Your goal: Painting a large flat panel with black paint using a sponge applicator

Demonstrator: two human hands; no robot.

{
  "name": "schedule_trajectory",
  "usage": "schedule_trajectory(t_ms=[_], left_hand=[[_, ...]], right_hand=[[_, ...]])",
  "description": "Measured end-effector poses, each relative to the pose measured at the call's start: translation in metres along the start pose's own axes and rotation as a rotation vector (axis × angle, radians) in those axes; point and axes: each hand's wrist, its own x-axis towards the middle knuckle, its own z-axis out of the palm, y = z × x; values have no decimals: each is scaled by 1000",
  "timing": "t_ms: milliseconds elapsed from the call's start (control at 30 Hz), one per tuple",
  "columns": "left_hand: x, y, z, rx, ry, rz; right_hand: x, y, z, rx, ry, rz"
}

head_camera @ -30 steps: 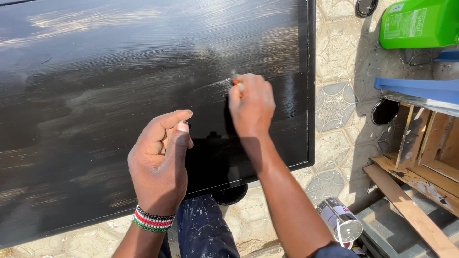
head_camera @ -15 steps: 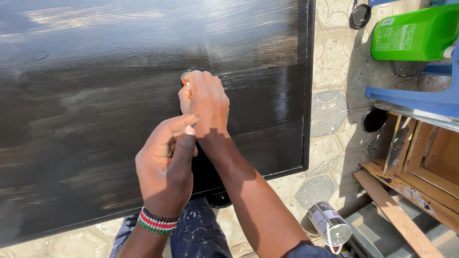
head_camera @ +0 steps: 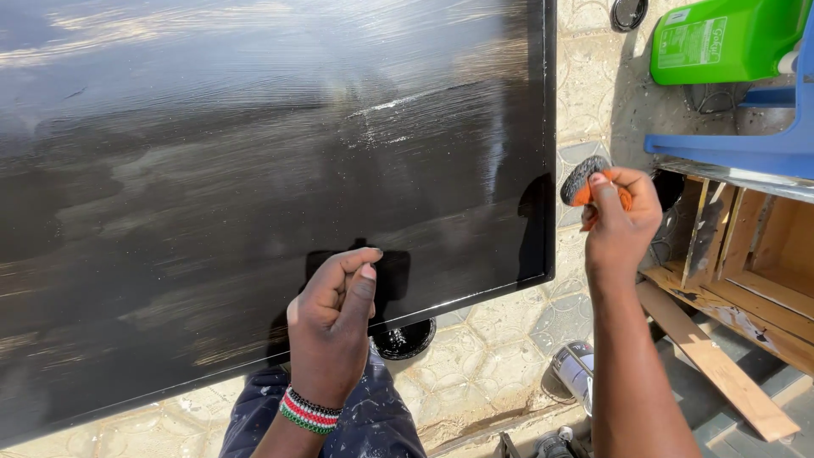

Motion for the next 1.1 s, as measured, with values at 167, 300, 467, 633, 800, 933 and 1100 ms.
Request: schedule_trajectory(t_ms=[167, 300, 467, 633, 800, 933, 1100], left_hand=[[-42, -36, -4, 53, -203, -106], [-73, -69, -13, 143, -377, -203], [-104, -130, -31, 229, -530, -282], [-116, -229, -41, 229, -581, -374], [-108, -303, -26, 13, -544, -504], [-88, -361, -20, 70, -623, -546], [-69, -387, -16, 54, -596, -548]], right_hand=[[-163, 61, -7, 372, -18, 335], [-281, 106, 8, 370, -205, 588], [-358, 144, 67, 215, -243, 843], [-395, 265, 150, 179, -109, 884], [-374, 354, 222, 43, -75, 792], [-359, 463, 251, -192, -150, 865], [-354, 536, 275, -271, -158, 885]])
